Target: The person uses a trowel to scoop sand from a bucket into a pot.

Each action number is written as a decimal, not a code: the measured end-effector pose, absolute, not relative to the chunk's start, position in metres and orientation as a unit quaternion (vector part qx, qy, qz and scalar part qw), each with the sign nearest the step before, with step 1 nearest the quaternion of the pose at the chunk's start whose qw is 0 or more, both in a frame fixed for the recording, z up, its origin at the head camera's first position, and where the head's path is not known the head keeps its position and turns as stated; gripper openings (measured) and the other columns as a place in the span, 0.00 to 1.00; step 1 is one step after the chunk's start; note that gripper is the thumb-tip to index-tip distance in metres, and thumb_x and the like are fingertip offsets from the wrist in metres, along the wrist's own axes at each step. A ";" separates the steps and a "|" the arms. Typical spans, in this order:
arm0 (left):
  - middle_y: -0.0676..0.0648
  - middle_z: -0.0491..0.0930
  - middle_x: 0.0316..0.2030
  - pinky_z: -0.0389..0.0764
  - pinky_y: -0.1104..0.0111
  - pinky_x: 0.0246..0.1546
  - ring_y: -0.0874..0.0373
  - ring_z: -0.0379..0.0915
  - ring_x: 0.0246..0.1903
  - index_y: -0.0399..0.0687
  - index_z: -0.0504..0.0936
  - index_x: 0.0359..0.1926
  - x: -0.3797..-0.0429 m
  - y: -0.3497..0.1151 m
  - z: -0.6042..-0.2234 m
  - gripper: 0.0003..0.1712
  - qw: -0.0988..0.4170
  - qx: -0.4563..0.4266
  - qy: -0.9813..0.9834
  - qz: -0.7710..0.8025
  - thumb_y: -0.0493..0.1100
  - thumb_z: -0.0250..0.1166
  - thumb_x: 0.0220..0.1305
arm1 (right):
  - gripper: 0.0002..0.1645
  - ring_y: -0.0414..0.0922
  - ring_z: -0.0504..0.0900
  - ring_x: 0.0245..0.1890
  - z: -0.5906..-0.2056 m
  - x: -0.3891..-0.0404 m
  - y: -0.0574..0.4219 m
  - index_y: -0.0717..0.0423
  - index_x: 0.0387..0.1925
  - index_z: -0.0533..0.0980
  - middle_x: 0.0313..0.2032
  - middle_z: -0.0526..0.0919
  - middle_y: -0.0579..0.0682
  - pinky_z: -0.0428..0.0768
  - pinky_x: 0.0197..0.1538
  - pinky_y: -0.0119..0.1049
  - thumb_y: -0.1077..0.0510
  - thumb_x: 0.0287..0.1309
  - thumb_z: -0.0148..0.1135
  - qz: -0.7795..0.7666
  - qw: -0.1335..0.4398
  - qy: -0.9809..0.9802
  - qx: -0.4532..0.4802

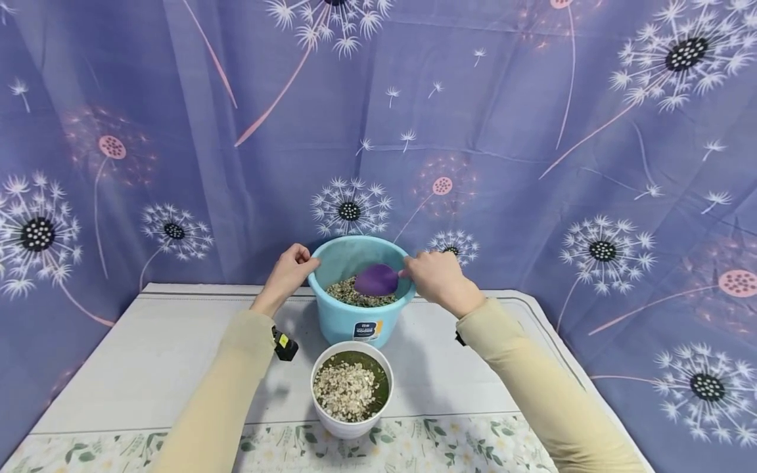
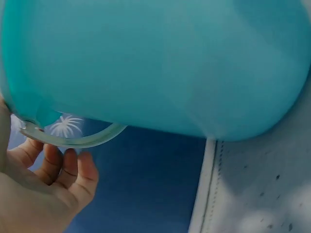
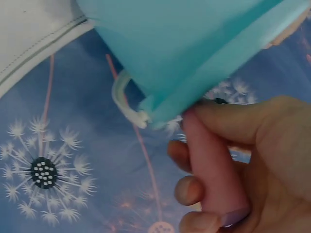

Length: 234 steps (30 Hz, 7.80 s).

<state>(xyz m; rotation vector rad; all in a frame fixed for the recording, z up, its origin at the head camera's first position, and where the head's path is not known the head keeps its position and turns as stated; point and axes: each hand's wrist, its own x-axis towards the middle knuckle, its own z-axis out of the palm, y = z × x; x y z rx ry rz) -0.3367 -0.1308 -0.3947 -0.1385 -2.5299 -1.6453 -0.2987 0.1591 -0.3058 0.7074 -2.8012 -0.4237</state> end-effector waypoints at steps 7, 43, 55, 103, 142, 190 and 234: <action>0.44 0.65 0.34 0.65 0.63 0.35 0.51 0.62 0.35 0.44 0.67 0.41 -0.339 -0.126 -0.399 0.12 0.064 -0.048 -0.817 -0.571 0.46 0.58 0.65 | 0.17 0.50 0.77 0.21 -0.307 -0.315 0.154 0.51 0.31 0.78 0.22 0.77 0.49 0.77 0.19 0.45 0.42 0.65 0.61 -0.129 0.078 -0.956 0.252; 0.45 0.64 0.33 0.67 0.65 0.33 0.52 0.63 0.33 0.44 0.68 0.40 -0.339 -0.131 -0.402 0.10 0.085 -0.053 -0.803 -0.587 0.43 0.59 0.63 | 0.26 0.42 0.69 0.18 -0.312 -0.328 0.115 0.46 0.14 0.68 0.17 0.70 0.43 0.76 0.26 0.41 0.43 0.61 0.65 -0.109 -0.017 -0.924 0.367; 0.45 0.64 0.33 0.68 0.65 0.32 0.52 0.63 0.33 0.44 0.68 0.41 -0.337 -0.135 -0.402 0.10 0.083 -0.048 -0.805 -0.585 0.43 0.58 0.63 | 0.19 0.38 0.70 0.18 -0.295 -0.330 0.131 0.43 0.17 0.83 0.15 0.77 0.40 0.74 0.28 0.33 0.43 0.61 0.65 -0.020 -0.137 -0.903 0.407; 0.45 0.65 0.34 0.69 0.65 0.32 0.52 0.64 0.34 0.45 0.68 0.42 -0.338 -0.129 -0.401 0.11 0.077 -0.059 -0.809 -0.579 0.45 0.58 0.65 | 0.11 0.39 0.54 0.11 -0.290 -0.341 0.208 0.44 0.36 0.87 0.11 0.61 0.43 0.59 0.18 0.29 0.46 0.65 0.62 0.290 -0.210 -0.889 0.286; 0.43 0.73 0.52 0.78 0.62 0.46 0.49 0.69 0.52 0.39 0.68 0.62 -0.192 -0.139 -0.440 0.25 -0.027 -0.228 -0.815 -0.533 0.47 0.58 0.72 | 0.08 0.35 0.60 0.17 -0.299 -0.252 0.226 0.46 0.39 0.85 0.24 0.77 0.43 0.64 0.23 0.28 0.55 0.68 0.59 0.290 -0.173 -0.850 0.403; 0.38 0.51 0.72 0.57 0.42 0.66 0.44 0.53 0.69 0.48 0.43 0.76 -0.185 -0.120 -0.458 0.66 -0.181 -0.343 -0.712 -0.585 0.54 0.79 0.48 | 0.08 0.33 0.66 0.18 -0.360 -0.214 0.224 0.39 0.34 0.86 0.21 0.79 0.36 0.71 0.23 0.29 0.45 0.63 0.63 0.294 -0.137 -0.882 0.342; 0.41 0.50 0.73 0.54 0.43 0.67 0.46 0.51 0.70 0.49 0.41 0.77 -0.185 -0.120 -0.454 0.66 -0.191 -0.323 -0.732 -0.569 0.53 0.78 0.49 | 0.07 0.37 0.77 0.23 -0.359 -0.213 0.214 0.40 0.34 0.86 0.29 0.83 0.35 0.80 0.31 0.34 0.46 0.62 0.65 0.299 -0.095 -0.875 0.368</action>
